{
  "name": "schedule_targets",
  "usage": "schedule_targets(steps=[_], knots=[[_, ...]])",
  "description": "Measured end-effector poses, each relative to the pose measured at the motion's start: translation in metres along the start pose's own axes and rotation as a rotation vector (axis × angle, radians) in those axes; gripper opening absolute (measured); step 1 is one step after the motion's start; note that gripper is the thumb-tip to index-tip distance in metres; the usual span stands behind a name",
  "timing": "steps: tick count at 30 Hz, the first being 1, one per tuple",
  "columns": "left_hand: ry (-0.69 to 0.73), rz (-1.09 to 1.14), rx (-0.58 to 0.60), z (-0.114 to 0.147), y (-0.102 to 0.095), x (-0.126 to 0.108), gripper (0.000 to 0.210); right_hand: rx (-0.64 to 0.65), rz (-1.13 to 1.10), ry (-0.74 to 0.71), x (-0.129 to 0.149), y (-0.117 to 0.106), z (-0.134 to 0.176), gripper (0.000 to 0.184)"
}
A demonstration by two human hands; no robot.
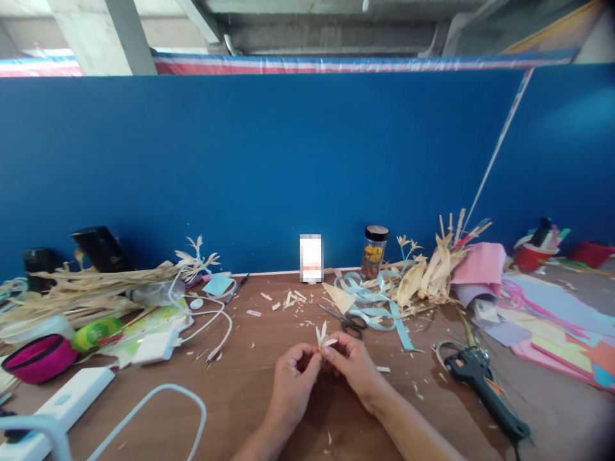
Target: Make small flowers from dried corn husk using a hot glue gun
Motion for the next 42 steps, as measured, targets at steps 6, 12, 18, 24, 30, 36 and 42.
schedule_targets(steps=[6,12,18,24,30,36,42], knots=[[-0.035,0.036,-0.016,-0.001,0.000,0.001,0.019,0.019,-0.062,0.080,0.001,-0.001,-0.001,0.020],[-0.012,0.039,-0.024,-0.001,0.000,0.000,0.019,0.056,-0.097,0.108,0.004,-0.002,0.002,0.018],[0.078,-0.010,-0.024,0.001,0.000,-0.007,0.017,0.067,-0.109,0.133,0.005,-0.001,0.003,0.016],[-0.109,0.086,0.003,0.000,0.002,0.003,0.020,0.025,-0.087,0.140,0.003,0.000,0.002,0.021],[-0.140,0.122,-0.001,0.000,0.002,0.003,0.021,0.017,-0.067,0.140,-0.003,-0.001,-0.001,0.024],[-0.084,0.059,0.006,-0.001,0.001,0.002,0.022,-0.007,-0.051,0.125,-0.004,-0.003,0.000,0.025],[0.032,-0.023,0.028,0.001,0.000,-0.006,0.018,-0.009,-0.069,0.127,-0.003,-0.003,0.001,0.024]])
Point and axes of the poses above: each hand's wrist, its own z-axis away from the middle knuckle, its own y-axis out of the palm, x = y × z, the point moved 4 cm from there along -z, towards the middle knuckle, and after that the axes turned 13 degrees about -x, right-handed, at the moved point
